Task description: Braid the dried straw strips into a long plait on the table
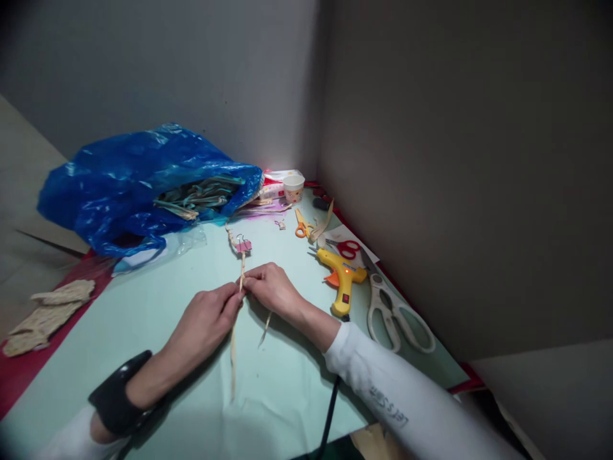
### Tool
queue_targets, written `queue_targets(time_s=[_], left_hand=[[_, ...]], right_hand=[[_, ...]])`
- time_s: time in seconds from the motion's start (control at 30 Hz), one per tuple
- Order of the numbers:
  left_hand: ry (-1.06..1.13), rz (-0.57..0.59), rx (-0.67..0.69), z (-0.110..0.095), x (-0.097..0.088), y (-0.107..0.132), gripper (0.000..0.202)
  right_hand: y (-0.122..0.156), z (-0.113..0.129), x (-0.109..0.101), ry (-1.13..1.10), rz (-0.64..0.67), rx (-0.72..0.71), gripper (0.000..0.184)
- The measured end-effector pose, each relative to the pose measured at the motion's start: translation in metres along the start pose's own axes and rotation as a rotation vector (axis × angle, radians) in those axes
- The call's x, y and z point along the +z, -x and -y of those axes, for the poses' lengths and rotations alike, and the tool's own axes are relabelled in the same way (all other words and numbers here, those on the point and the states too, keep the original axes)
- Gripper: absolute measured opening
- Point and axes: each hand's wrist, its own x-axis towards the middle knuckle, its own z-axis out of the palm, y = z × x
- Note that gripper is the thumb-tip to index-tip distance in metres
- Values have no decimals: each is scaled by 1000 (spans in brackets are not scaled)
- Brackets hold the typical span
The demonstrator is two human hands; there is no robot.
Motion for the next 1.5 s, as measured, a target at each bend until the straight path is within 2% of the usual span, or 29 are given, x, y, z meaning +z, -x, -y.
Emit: queue_targets(time_s=[0.1,0.2,0.3,0.37,0.4,0.43,0.5,0.63,0.83,0.9,1.03,1.23,1.37,1.5], left_hand=[[-193,7,-3,-12,13,9,34],[-214,39,49,-16,10,12,32],[51,3,37,-5,-5,4,37],[284,-161,-51,7,-14,-7,36],[448,-168,-71,12,-16,-12,28],[641,-128,-76,16,-16,-18,21],[808,-34,-67,20,-12,-25,15],[993,161,-89,15,-1,-28,16],[1121,224,-174,14,1,-29,14],[1140,243,-202,16,2,-31,14],[1128,213,-236,18,4,-32,11],[1091,90,-240,14,9,-27,14],[1117,53,-248,12,11,-23,14],[1181,87,-245,13,8,-21,13]], right_hand=[[0,0,1,-304,54,98,19],[-1,1,1,-532,72,189,15],[-3,1,-2,-582,79,221,11],[-4,0,-3,-592,86,217,13],[-4,-1,-3,-598,93,216,14],[-4,-1,-4,-606,101,217,14],[-3,0,-4,-621,119,221,14],[-1,6,-5,-585,185,219,16],[3,11,-10,-379,204,182,12],[5,10,-11,-283,159,151,7],[9,10,-11,196,60,5,6],[21,28,-7,948,-99,-91,13],[32,35,4,1127,-135,-160,13],[41,27,23,1236,-110,-275,19]])
